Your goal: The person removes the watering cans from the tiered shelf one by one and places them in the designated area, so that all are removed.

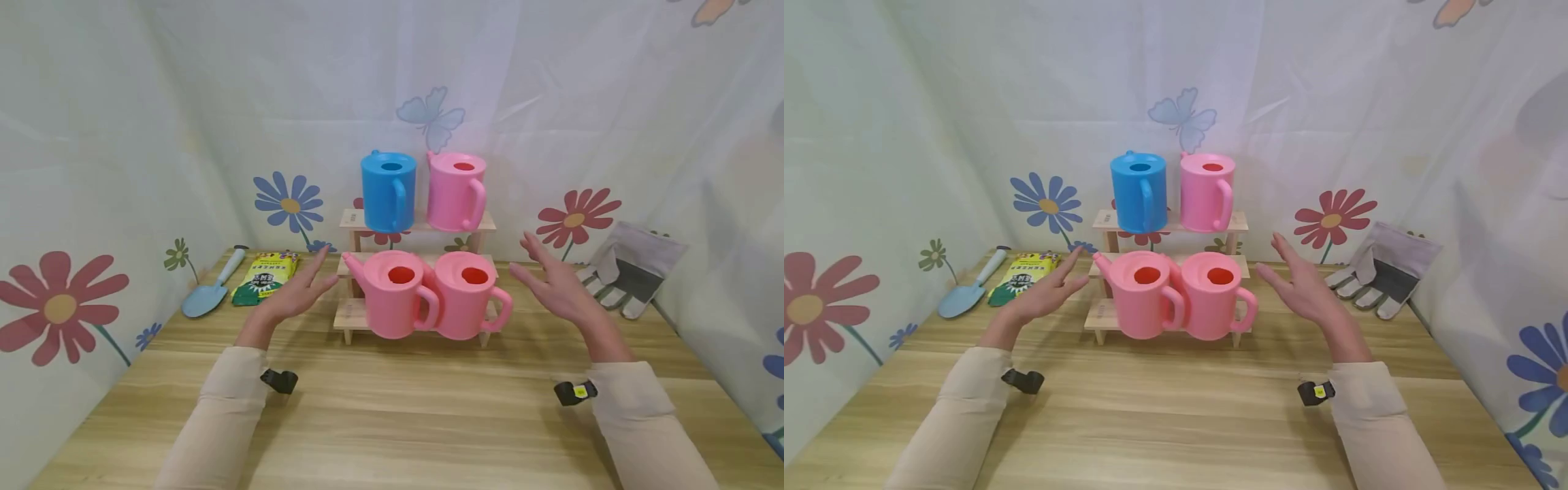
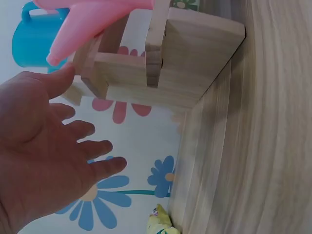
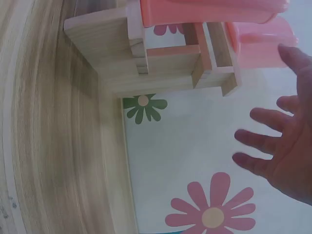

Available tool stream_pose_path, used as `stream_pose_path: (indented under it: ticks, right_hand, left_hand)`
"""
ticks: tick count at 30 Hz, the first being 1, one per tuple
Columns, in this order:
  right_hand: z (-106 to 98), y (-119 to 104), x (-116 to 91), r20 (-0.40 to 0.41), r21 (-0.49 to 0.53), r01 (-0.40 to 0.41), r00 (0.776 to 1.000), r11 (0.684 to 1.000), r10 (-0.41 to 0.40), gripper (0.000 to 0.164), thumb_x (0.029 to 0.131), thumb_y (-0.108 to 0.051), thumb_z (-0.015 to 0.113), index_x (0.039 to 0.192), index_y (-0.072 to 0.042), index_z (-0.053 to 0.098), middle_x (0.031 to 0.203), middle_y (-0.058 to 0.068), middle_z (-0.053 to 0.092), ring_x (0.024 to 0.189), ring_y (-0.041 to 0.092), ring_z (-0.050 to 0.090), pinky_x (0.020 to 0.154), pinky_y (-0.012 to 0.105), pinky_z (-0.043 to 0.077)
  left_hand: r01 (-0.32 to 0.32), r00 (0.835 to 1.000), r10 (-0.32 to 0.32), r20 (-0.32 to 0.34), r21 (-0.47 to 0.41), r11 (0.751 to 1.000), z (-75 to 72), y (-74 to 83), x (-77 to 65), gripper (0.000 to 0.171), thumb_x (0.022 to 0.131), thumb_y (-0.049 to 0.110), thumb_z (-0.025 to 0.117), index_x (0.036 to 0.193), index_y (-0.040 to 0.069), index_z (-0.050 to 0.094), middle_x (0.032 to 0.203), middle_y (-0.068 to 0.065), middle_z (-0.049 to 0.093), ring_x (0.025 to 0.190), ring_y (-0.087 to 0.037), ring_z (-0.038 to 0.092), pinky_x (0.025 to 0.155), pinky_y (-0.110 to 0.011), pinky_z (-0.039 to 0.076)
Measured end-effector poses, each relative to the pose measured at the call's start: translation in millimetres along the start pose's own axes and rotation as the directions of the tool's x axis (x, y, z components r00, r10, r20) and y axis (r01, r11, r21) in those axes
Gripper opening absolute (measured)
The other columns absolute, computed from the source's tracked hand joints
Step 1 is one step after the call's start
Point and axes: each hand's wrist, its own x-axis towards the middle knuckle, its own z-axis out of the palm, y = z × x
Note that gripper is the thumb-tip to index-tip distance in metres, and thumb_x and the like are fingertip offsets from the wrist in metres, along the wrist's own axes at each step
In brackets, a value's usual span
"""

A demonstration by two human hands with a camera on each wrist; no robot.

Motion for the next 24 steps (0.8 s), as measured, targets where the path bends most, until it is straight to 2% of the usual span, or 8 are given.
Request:
stream_pose_path:
  ticks: [4, 7, 10, 12, 15, 19, 21, 24]
  right_hand:
    - [0.4, -3.9, -5.6, -0.058, 0.129, 0.061, 0.997, 0.99, -0.054, 0.073, 0.1, -0.045, 0.059, 0.161, -0.022, 0.025, 0.153, 0.014, 0.044, 0.134, 0.039, 0.046, 0.105, 0.062, 0.042]
    - [1.6, -8.2, -8.8, -0.108, 0.181, 0.102, 0.991, 0.978, -0.083, 0.063, 0.098, -0.037, 0.065, 0.154, -0.018, 0.043, 0.138, 0.011, 0.06, 0.122, 0.033, 0.06, 0.096, 0.044, 0.055]
    - [3.3, -12.8, -11.3, -0.138, 0.194, 0.13, 0.985, 0.972, -0.104, 0.053, 0.095, -0.031, 0.071, 0.143, -0.014, 0.058, 0.123, 0.008, 0.07, 0.112, 0.029, 0.066, 0.085, 0.023, 0.057]
    - [4.7, -15.9, -12.1, -0.144, 0.194, 0.148, 0.982, 0.97, -0.121, 0.046, 0.094, -0.026, 0.073, 0.137, -0.011, 0.064, 0.118, 0.008, 0.072, 0.108, 0.028, 0.068, 0.08, 0.015, 0.054]
    - [7.6, -19.5, -12.6, -0.126, 0.202, 0.179, 0.98, 0.963, -0.156, 0.042, 0.094, -0.023, 0.073, 0.132, -0.009, 0.067, 0.12, 0.011, 0.071, 0.109, 0.03, 0.068, 0.084, 0.026, 0.058]
    - [10.1, -23.2, -14.1, -0.098, 0.225, 0.159, 0.985, 0.961, -0.14, 0.043, 0.095, -0.029, 0.071, 0.133, -0.008, 0.067, 0.125, 0.013, 0.068, 0.113, 0.032, 0.066, 0.088, 0.047, 0.058]
    - [10.1, -24.7, -14.9, -0.09, 0.22, 0.137, 0.989, 0.966, -0.119, 0.045, 0.094, -0.033, 0.072, 0.132, -0.009, 0.067, 0.123, 0.012, 0.069, 0.108, 0.031, 0.067, 0.085, 0.046, 0.059]
    - [9.4, -27.2, -14.8, -0.071, 0.207, 0.126, 0.991, 0.97, -0.113, 0.047, 0.091, -0.036, 0.075, 0.131, -0.012, 0.069, 0.114, 0.008, 0.073, 0.096, 0.027, 0.069, 0.076, 0.039, 0.061]
  left_hand:
    - [-0.015, 1.0, 0.016, 0.002, -0.107, 0.994, 4.2, 3.7, 2.5, 0.071, 0.108, 0.043, 0.04, 0.162, 0.024, -0.001, 0.167, -0.006, -0.001, 0.152, -0.031, 0.004, 0.12, -0.058, 0.016]
    - [-0.033, 0.999, 0.033, -0.002, -0.193, 0.981, 7.9, 3.5, 4.1, 0.068, 0.108, 0.039, 0.043, 0.163, 0.026, 0.005, 0.167, -0.004, 0.003, 0.151, -0.033, 0.012, 0.119, -0.056, 0.022]
    - [-0.032, 0.999, 0.032, -0.001, -0.261, 0.965, 11.5, 3.7, 4.6, 0.066, 0.108, 0.034, 0.045, 0.162, 0.027, 0.01, 0.167, -0.001, 0.008, 0.15, -0.035, 0.018, 0.118, -0.055, 0.026]
    - [-0.028, 1.0, 0.027, -0.006, -0.291, 0.956, 15.1, 1.6, 6.3, 0.065, 0.108, 0.034, 0.046, 0.162, 0.027, 0.012, 0.167, 0.002, 0.009, 0.15, -0.033, 0.019, 0.117, -0.054, 0.028]
    - [-0.004, 1.0, -0.003, -0.021, -0.33, 0.944, 20.5, 2.1, 7.0, 0.064, 0.107, 0.037, 0.047, 0.162, 0.024, 0.017, 0.166, 0.001, 0.014, 0.15, -0.03, 0.022, 0.116, -0.051, 0.032]
    - [0.005, 0.997, -0.033, -0.067, -0.378, 0.926, 28.2, 0.4, 11.1, 0.063, 0.106, 0.038, 0.048, 0.16, 0.017, 0.025, 0.165, -0.004, 0.022, 0.148, -0.029, 0.027, 0.113, -0.048, 0.037]
    - [0.004, 0.996, -0.042, -0.083, -0.411, 0.912, 31.2, 0.0, 14.0, 0.062, 0.106, 0.035, 0.049, 0.16, 0.015, 0.026, 0.164, -0.005, 0.023, 0.148, -0.028, 0.026, 0.113, -0.048, 0.037]
    - [-0.006, 0.994, -0.045, -0.097, -0.468, 0.884, 33.0, 1.5, 17.1, 0.06, 0.107, 0.028, 0.05, 0.159, 0.012, 0.026, 0.165, -0.007, 0.021, 0.148, -0.028, 0.025, 0.114, -0.049, 0.037]
